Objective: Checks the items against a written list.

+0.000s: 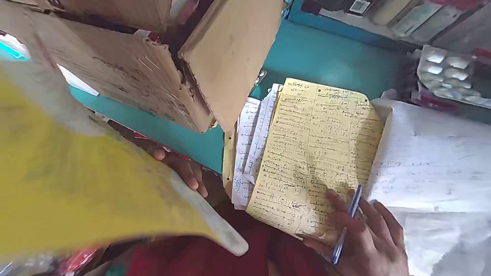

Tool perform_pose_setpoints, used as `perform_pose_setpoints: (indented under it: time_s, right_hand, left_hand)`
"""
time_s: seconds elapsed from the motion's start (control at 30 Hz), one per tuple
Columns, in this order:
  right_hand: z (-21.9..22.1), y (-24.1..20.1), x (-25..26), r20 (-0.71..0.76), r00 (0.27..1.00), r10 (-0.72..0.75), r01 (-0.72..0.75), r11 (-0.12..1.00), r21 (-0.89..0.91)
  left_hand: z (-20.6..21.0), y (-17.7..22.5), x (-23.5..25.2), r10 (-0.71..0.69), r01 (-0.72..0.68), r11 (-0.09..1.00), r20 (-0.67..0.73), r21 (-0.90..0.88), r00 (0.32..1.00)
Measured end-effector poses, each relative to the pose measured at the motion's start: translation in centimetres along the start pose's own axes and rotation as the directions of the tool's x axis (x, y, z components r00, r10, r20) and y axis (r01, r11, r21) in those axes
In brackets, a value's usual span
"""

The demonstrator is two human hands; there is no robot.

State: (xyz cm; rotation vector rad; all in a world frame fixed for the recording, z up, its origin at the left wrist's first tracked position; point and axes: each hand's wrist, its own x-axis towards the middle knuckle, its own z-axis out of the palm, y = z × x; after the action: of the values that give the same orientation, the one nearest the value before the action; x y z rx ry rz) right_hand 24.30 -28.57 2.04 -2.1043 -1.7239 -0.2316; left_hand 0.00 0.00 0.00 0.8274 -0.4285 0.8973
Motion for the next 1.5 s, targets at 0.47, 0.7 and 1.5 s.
perform_pose_setpoints:
  time_s: [0.47, 0.7, 1.5]
  right_hand:
    - [0.9, 0.0, 0.0, -0.089, 0.996, 0.002, -0.006, 0.999, -0.043]
    - [0.9, 0.0, 0.0, -0.088, 0.996, 0.017, -0.020, 0.999, -0.032]
    - [1.3, -0.1, -0.1, -0.143, 0.989, 0.022, -0.026, 0.999, -0.029]
  left_hand:
    - [-1.6, -2.8, 2.8, 0.079, -0.049, 0.968, 0.114, -0.247, 0.990]
    - [-1.6, -2.4, 2.6, 0.077, -0.050, 0.971, 0.104, -0.234, 0.992]
    - [1.1, -4.9, 2.4, 0.204, -0.146, 0.561, 0.035, 0.815, 0.978]
